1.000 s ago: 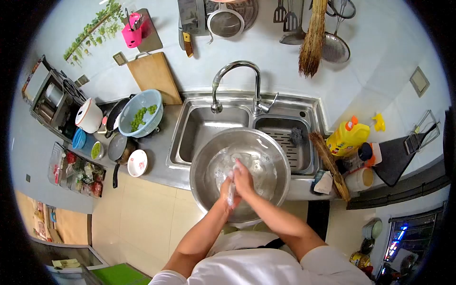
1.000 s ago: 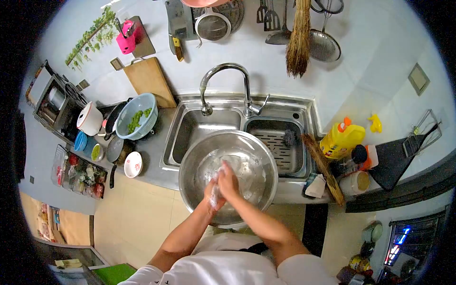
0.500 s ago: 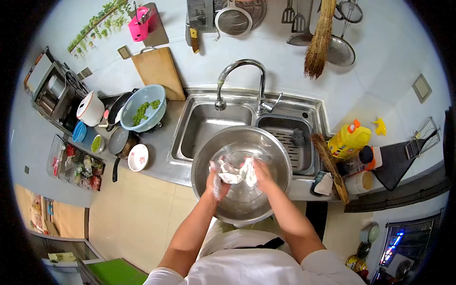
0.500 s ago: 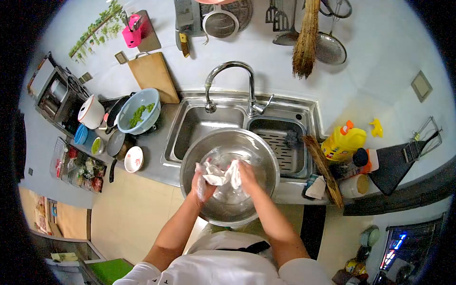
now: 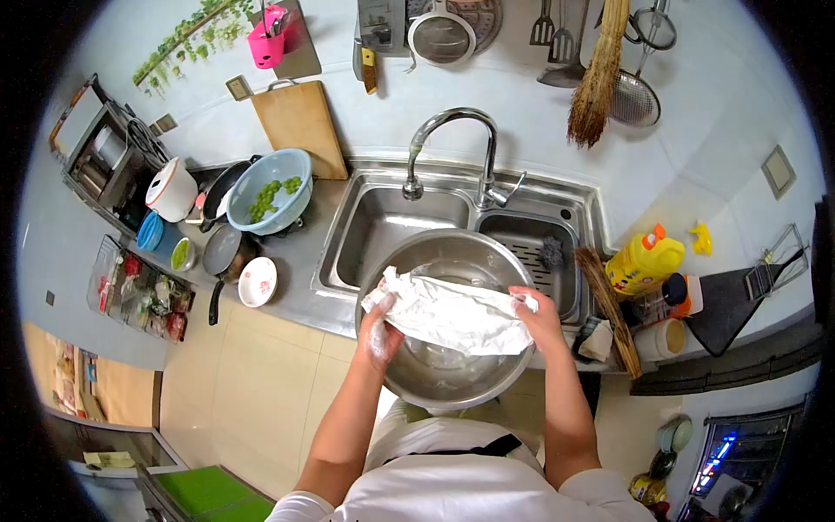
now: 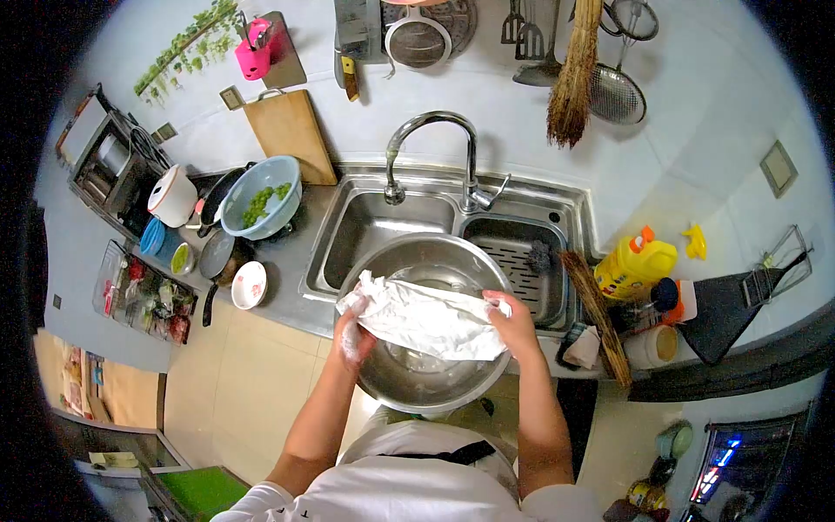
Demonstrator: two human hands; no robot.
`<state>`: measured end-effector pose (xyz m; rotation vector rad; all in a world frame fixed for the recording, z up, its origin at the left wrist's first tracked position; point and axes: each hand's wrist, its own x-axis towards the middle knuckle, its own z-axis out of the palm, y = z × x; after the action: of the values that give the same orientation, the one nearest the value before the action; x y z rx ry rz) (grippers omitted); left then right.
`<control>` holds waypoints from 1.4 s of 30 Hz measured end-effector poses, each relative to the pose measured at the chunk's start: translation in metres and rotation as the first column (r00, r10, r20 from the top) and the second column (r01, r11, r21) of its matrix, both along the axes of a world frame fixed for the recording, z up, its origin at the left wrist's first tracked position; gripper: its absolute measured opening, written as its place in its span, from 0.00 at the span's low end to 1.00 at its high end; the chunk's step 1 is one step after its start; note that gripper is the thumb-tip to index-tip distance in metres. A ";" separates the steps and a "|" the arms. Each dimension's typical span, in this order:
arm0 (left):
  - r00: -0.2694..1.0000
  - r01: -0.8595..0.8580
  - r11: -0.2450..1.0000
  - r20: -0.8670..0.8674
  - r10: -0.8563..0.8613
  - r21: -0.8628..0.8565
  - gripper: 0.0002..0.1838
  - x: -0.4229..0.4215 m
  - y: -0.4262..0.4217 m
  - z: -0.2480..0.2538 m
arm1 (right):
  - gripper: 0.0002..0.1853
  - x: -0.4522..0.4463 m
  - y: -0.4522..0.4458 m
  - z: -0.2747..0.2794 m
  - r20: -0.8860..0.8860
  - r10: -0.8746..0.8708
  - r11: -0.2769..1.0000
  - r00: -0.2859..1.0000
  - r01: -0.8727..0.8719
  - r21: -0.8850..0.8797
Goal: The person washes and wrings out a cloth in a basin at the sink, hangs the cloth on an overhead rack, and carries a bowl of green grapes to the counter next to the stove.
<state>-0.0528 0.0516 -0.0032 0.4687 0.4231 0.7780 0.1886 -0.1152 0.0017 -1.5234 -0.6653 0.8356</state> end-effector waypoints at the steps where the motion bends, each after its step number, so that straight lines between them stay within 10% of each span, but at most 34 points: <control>1: 1.000 -0.017 0.999 0.001 0.017 -0.038 0.28 0.002 0.001 0.007 | 0.14 0.001 -0.002 0.001 0.023 0.005 1.000 1.000 -0.005 0.004; 8: 0.999 -0.030 1.000 -0.025 0.030 0.008 0.34 0.007 0.009 -0.008 | 0.21 -0.012 0.006 0.007 0.323 0.073 0.993 0.944 -0.037 -0.116; 11: 0.805 0.120 0.965 -0.591 0.043 0.233 0.42 0.006 0.013 -0.032 | 0.28 -0.014 0.017 -0.009 0.507 0.276 0.950 0.816 -0.154 -0.271; 12: 0.736 0.234 0.841 -0.654 0.173 0.487 0.44 0.001 0.029 -0.085 | 0.29 -0.015 0.021 -0.012 0.554 0.333 0.925 0.763 -0.151 -0.348; 15: 0.533 0.386 0.741 -0.789 0.306 0.549 0.48 0.005 0.007 -0.073 | 0.31 -0.032 0.031 -0.013 0.631 0.562 0.790 0.535 -0.119 -0.602; 17: -0.013 0.757 0.497 -0.751 0.660 0.424 0.55 0.014 -0.023 -0.031 | 0.32 -0.049 0.038 -0.017 0.629 0.621 0.753 0.467 -0.132 -0.645; 24: -0.060 0.982 0.170 -0.726 0.685 0.080 0.59 0.034 -0.032 -0.032 | 0.31 -0.074 0.065 -0.055 0.603 0.729 0.664 0.325 -0.123 -0.737; 29: -0.127 0.985 0.169 -0.728 0.674 -0.015 0.58 0.034 -0.027 -0.051 | 0.31 -0.077 0.068 -0.057 0.593 0.752 0.638 0.287 -0.091 -0.765; 36: -0.216 0.976 0.145 -0.728 0.651 -0.160 0.36 0.037 -0.022 -0.074 | 0.30 -0.074 0.072 -0.080 0.468 0.803 0.542 0.369 -0.127 -0.830; 38: -0.225 0.974 0.135 -0.753 0.618 -0.180 0.32 0.036 -0.023 -0.075 | 0.26 -0.071 0.079 -0.094 0.152 0.873 0.306 0.464 -0.278 -0.911; 42: -0.312 0.945 0.090 -0.790 0.527 -0.314 0.26 0.035 -0.015 -0.092 | 0.22 -0.070 0.076 -0.081 0.184 0.920 0.274 0.347 -0.232 -0.933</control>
<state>-0.0174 0.0364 -0.0955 2.5340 1.0798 -0.9403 0.1191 -0.0396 -0.0798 -2.5468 -1.8892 1.2559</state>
